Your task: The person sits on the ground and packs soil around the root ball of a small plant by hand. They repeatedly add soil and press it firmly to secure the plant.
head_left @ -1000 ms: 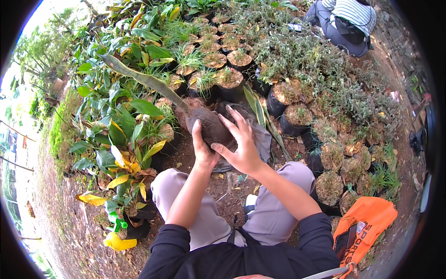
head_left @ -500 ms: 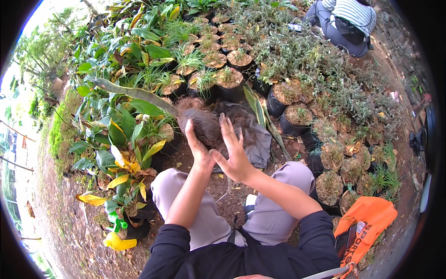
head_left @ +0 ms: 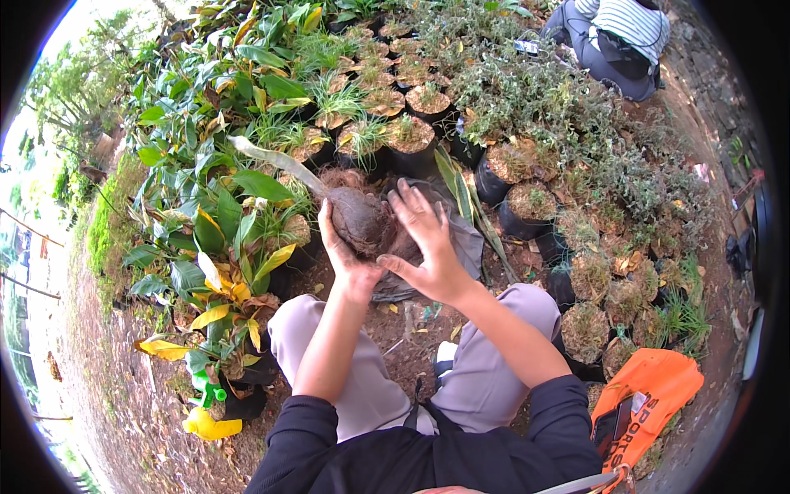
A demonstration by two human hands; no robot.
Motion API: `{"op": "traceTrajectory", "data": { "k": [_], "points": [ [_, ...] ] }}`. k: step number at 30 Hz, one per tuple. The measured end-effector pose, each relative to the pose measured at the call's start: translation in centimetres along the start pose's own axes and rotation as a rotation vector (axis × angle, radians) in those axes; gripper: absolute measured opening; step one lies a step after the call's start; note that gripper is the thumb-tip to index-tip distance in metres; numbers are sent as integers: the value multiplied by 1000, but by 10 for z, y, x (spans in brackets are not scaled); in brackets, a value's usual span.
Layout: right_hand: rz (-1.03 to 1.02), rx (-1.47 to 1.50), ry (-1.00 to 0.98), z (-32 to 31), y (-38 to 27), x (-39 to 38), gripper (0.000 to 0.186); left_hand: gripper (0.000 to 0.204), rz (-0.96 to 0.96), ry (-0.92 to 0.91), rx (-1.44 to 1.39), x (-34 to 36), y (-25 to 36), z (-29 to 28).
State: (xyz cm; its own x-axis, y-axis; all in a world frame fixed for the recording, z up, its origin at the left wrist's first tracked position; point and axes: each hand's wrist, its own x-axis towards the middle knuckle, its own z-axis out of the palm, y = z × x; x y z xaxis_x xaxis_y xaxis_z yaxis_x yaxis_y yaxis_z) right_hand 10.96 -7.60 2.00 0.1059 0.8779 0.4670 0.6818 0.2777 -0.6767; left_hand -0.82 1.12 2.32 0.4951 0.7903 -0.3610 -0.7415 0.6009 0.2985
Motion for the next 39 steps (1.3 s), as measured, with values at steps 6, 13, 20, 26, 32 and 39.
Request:
{"op": "traceTrajectory", "data": {
  "k": [6, 13, 20, 26, 32, 39],
  "points": [
    [-28, -141, 10, -17, 10, 11, 98, 60, -157, -84, 31, -4, 0, -4],
    [-2, -137, -17, -16, 14, 11, 99, 59, -162, -40, 106, 0, -7, -11],
    [-34, -65, -73, -16, 0, 9, 102, 65, -140, -58, 154, -5, -13, -6],
    [-12, -176, -8, -16, 1, 10, 97, 60, -87, -73, 243, -5, -23, -7],
    [16, 33, -42, -15, 4, 8, 95, 57, -73, -68, 253, -11, -25, 4],
    [-3, 90, -5, -9, 6, 8, 91, 60, -28, -160, 205, -11, -27, -3]
  ]
}}
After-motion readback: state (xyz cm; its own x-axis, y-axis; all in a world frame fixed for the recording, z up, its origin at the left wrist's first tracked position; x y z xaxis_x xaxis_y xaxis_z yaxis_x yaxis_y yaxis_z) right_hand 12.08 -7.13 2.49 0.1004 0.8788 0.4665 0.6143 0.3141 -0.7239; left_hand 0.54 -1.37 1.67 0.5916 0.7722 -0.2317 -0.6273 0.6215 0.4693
